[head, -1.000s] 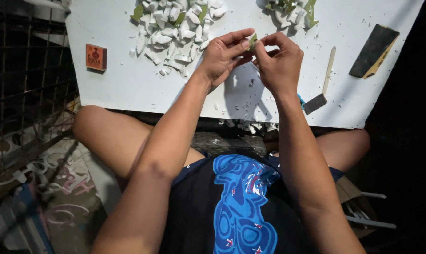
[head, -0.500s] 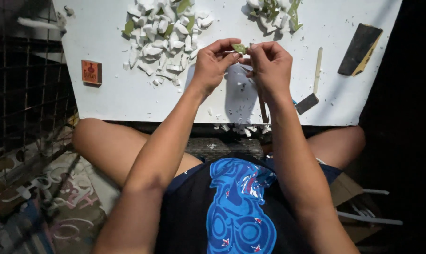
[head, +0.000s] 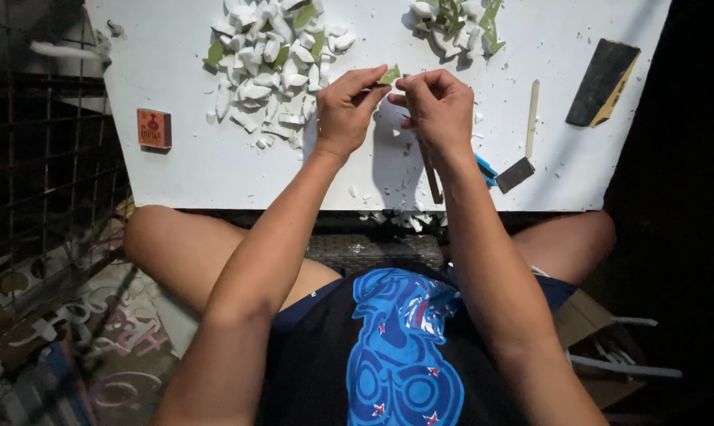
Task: Trimming and shaping small pieces of foam using a utility knife on a flat surface.
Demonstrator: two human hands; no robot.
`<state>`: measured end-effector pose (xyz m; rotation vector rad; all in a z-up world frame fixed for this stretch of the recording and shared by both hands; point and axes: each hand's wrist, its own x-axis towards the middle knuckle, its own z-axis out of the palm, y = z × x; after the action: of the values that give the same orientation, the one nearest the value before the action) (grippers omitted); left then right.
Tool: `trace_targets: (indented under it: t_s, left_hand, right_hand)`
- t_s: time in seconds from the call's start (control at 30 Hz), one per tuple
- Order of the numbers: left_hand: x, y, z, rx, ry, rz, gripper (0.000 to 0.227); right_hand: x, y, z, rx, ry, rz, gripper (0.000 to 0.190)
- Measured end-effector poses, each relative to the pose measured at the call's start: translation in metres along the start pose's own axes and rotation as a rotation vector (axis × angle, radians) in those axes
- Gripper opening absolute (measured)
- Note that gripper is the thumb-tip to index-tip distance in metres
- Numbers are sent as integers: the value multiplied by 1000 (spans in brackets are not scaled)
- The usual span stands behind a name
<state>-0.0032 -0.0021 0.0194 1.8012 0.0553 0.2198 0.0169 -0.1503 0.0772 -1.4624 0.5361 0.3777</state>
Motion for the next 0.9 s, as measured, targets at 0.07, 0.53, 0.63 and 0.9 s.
trace_targets:
  t_s: [0.07, 0.53, 0.63, 0.9]
  left_hand:
    - [0, -1, 0, 10, 0, 21, 30]
    - [-5, -17, 5, 169, 39, 122, 37]
    - [-4, -19, 7, 125, 47, 119, 38]
    - [-5, -22, 8, 110, 67, 101, 39]
  right_hand:
    - [0, 1, 1, -29, -4, -13, 8]
    - [-4, 12, 18, -202, 39, -291, 11]
    - [-5, 12, 20, -174, 56, -307, 9]
    - [-6, 13, 22, -140, 42, -317, 9]
